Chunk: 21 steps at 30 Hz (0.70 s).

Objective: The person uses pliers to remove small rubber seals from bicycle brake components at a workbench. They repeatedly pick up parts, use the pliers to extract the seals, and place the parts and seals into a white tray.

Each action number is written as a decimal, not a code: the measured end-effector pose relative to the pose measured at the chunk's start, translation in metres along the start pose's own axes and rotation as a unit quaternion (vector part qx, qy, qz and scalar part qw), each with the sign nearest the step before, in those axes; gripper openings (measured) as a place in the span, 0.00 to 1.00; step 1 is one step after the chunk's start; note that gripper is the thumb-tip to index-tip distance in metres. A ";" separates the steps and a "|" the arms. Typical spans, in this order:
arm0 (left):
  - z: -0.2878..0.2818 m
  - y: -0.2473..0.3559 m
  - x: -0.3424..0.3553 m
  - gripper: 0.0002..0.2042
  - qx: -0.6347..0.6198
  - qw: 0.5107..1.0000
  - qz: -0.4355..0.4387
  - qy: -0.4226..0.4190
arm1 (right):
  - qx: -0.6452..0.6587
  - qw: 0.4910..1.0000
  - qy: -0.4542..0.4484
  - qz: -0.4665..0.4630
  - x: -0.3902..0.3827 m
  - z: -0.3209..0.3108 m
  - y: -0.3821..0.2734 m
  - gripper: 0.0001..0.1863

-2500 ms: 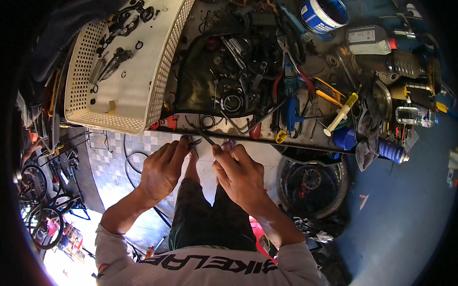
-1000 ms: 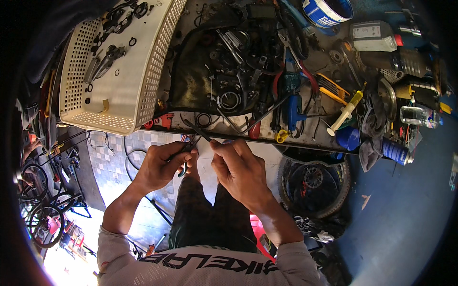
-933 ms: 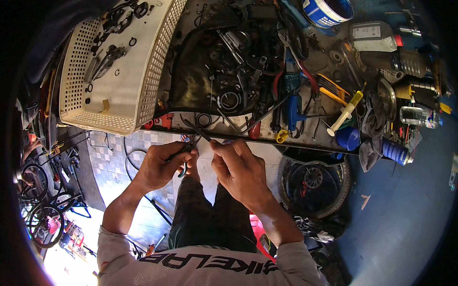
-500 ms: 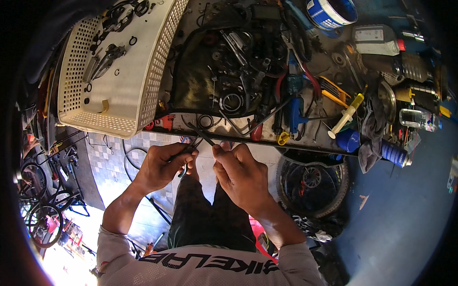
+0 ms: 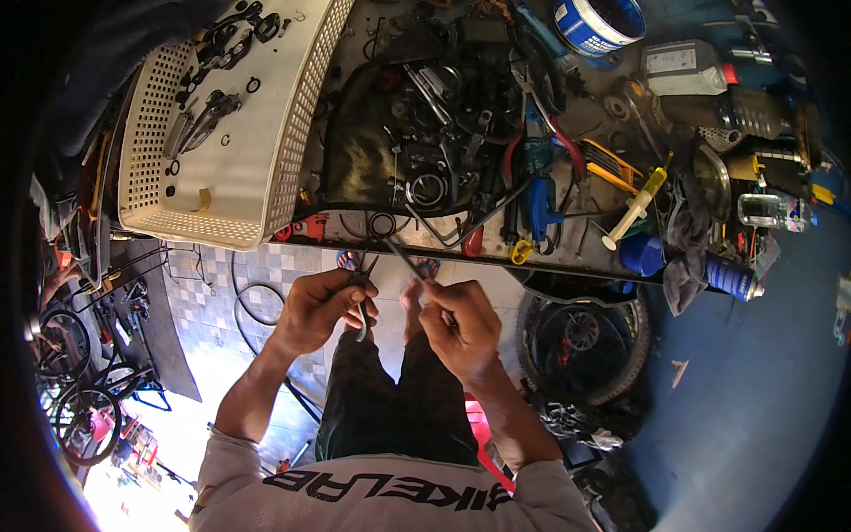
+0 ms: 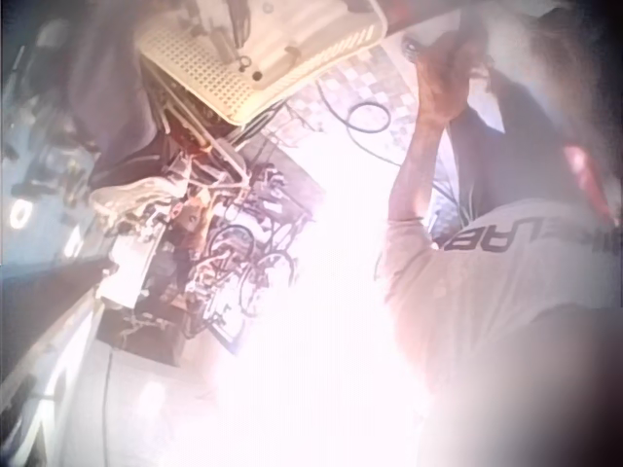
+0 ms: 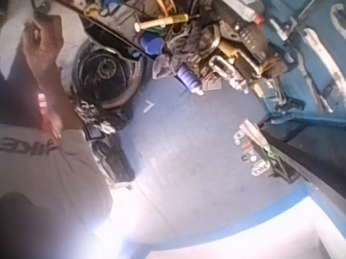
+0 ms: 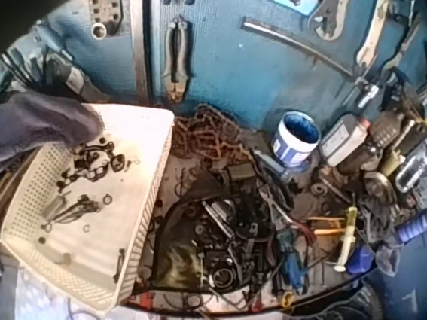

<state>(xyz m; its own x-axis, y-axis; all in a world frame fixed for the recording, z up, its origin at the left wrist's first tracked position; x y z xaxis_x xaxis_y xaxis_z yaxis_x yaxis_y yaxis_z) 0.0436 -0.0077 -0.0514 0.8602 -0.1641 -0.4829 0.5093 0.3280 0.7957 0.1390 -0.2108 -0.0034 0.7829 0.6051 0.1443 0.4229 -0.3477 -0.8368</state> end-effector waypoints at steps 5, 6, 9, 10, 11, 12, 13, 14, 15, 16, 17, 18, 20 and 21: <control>0.034 -0.019 -0.008 0.15 -0.179 0.983 0.048 -0.002 | 0.012 1.000 0.001 0.022 0.008 -0.016 -0.005 0.13; 0.038 -0.025 -0.006 0.16 -0.230 0.972 0.055 -0.002 | 0.017 0.999 -0.012 0.028 0.011 -0.015 -0.005 0.13; 0.045 -0.041 0.003 0.17 -0.334 0.938 0.096 0.005 | 0.008 1.000 -0.019 -0.013 0.019 -0.011 -0.010 0.13; 0.048 -0.046 0.006 0.17 -0.378 0.919 0.111 0.003 | 0.006 0.999 -0.023 -0.023 0.021 -0.010 -0.011 0.13; 0.049 -0.050 0.009 0.18 -0.378 0.918 0.117 0.010 | -0.001 0.999 -0.030 -0.030 0.024 -0.009 -0.011 0.13; 0.050 -0.055 0.011 0.17 -0.397 0.911 0.113 0.005 | -0.008 0.999 -0.038 -0.038 0.027 -0.010 -0.011 0.13; 0.051 -0.058 0.013 0.17 -0.416 0.903 0.110 -0.001 | -0.014 0.998 -0.046 -0.041 0.030 -0.011 -0.010 0.13; 0.052 -0.061 0.015 0.17 -0.435 0.894 0.107 -0.007 | -0.018 0.997 -0.059 -0.039 0.032 -0.011 -0.010 0.13; 0.052 -0.060 0.015 0.17 -0.440 0.890 0.115 -0.019 | -0.021 0.997 -0.073 -0.034 0.035 -0.011 -0.009 0.13; 0.051 -0.059 0.015 0.17 -0.445 0.887 0.122 -0.031 | -0.022 0.996 -0.084 -0.030 0.037 -0.010 -0.008 0.13; 0.052 -0.057 0.014 0.17 -0.453 0.879 0.138 -0.051 | -0.030 0.995 -0.090 -0.026 0.039 -0.010 -0.008 0.13; 0.052 -0.057 0.013 0.17 -0.439 0.889 0.128 -0.038 | -0.030 0.995 -0.093 -0.028 0.041 -0.011 -0.009 0.13; 0.052 -0.053 0.009 0.17 -0.415 0.901 0.125 -0.029 | -0.030 0.994 -0.097 -0.028 0.044 -0.011 -0.011 0.13; 0.052 -0.052 0.009 0.17 -0.419 0.900 0.118 -0.027 | -0.030 0.994 -0.101 -0.026 0.045 -0.010 -0.012 0.13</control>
<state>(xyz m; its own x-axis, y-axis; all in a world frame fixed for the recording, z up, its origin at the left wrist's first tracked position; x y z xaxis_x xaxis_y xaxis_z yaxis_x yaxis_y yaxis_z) 0.0262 -0.0745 -0.0782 0.9530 -0.0351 -0.3009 0.1317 0.9425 0.3071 0.1739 -0.1865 0.0185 0.6543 0.7528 0.0719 0.4919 -0.3514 -0.7966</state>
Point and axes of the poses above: each hand's wrist, its own x-axis towards the middle knuckle, its own z-axis out of the palm, y = z × x, the point moved 5 cm from there along x, towards the middle knuckle, and after that the axes turned 7 degrees about -y, right-handed, at the moved point
